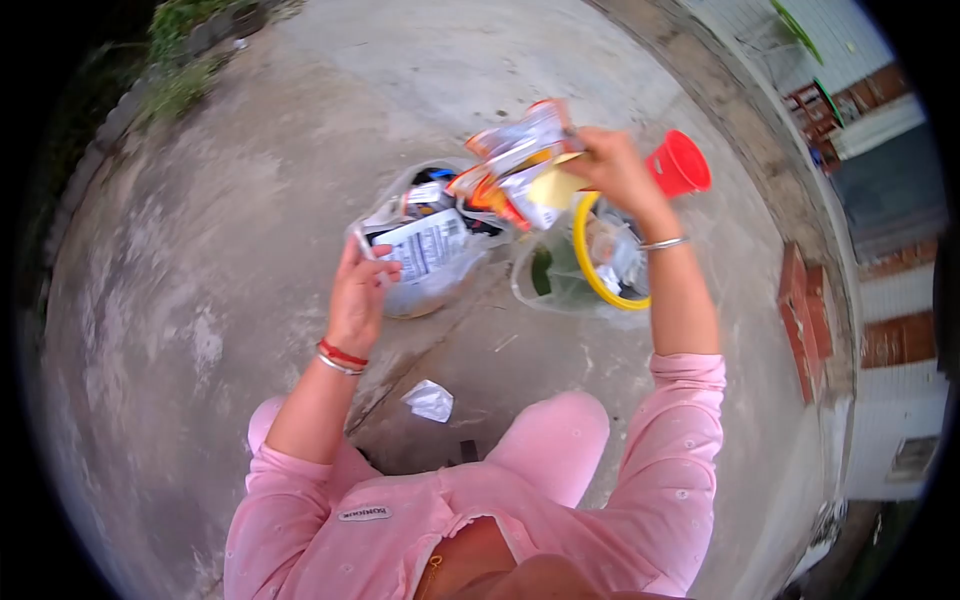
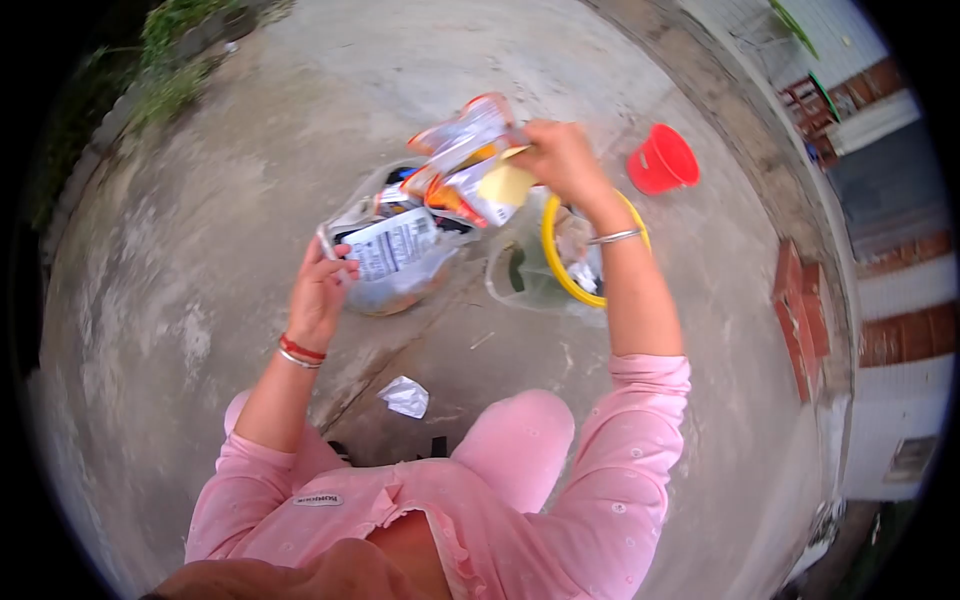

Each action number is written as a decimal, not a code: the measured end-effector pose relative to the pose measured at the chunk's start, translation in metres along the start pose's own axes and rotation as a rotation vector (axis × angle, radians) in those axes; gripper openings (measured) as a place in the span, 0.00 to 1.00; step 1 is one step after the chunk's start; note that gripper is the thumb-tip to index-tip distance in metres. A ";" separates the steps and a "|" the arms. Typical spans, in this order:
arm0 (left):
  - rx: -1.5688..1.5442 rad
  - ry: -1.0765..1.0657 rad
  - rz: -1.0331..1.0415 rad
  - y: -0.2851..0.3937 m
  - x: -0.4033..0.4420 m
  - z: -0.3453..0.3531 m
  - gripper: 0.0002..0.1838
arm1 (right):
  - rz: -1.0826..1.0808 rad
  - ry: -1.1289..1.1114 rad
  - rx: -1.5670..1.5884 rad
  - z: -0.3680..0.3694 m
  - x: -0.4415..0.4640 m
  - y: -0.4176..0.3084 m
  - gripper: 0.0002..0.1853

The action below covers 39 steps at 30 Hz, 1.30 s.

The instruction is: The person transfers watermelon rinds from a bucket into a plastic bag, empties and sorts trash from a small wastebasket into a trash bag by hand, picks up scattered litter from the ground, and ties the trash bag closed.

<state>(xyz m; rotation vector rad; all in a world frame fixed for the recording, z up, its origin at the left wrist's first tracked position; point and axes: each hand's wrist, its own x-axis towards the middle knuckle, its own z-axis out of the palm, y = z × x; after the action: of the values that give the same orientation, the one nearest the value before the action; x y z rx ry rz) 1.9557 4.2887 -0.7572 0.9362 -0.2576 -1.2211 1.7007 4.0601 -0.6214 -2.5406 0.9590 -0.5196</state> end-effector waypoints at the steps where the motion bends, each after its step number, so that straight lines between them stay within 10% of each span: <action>1: -0.013 0.004 0.000 0.000 -0.001 0.000 0.28 | -0.149 0.032 0.053 0.034 0.013 -0.008 0.08; 6: -0.105 -0.036 0.036 0.002 -0.006 -0.002 0.28 | -0.598 -0.188 -0.249 0.194 0.059 -0.027 0.06; 16: 0.016 0.048 -0.025 0.001 -0.024 0.001 0.40 | -0.569 -0.877 -0.489 0.299 0.025 -0.045 0.08; 23: 0.112 0.056 0.002 0.006 -0.011 -0.007 0.36 | -0.402 -0.456 -0.201 0.200 -0.002 -0.047 0.45; 27: 0.137 0.048 -0.056 0.001 -0.009 -0.013 0.33 | -0.315 -0.042 -0.021 0.132 -0.018 0.008 0.30; 31: 0.282 -0.018 -0.068 -0.004 -0.004 -0.011 0.24 | 0.210 -0.173 -0.059 0.138 -0.023 0.089 0.21; 39: 0.066 -0.011 -0.072 0.000 0.003 0.010 0.20 | -0.103 0.099 -0.563 0.221 0.001 0.030 0.13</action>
<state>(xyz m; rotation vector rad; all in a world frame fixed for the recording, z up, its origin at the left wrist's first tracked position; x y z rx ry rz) 1.9505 4.2812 -0.7514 1.0031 -0.2765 -1.2906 1.7867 4.0857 -0.8256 -3.1004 1.1437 -0.4558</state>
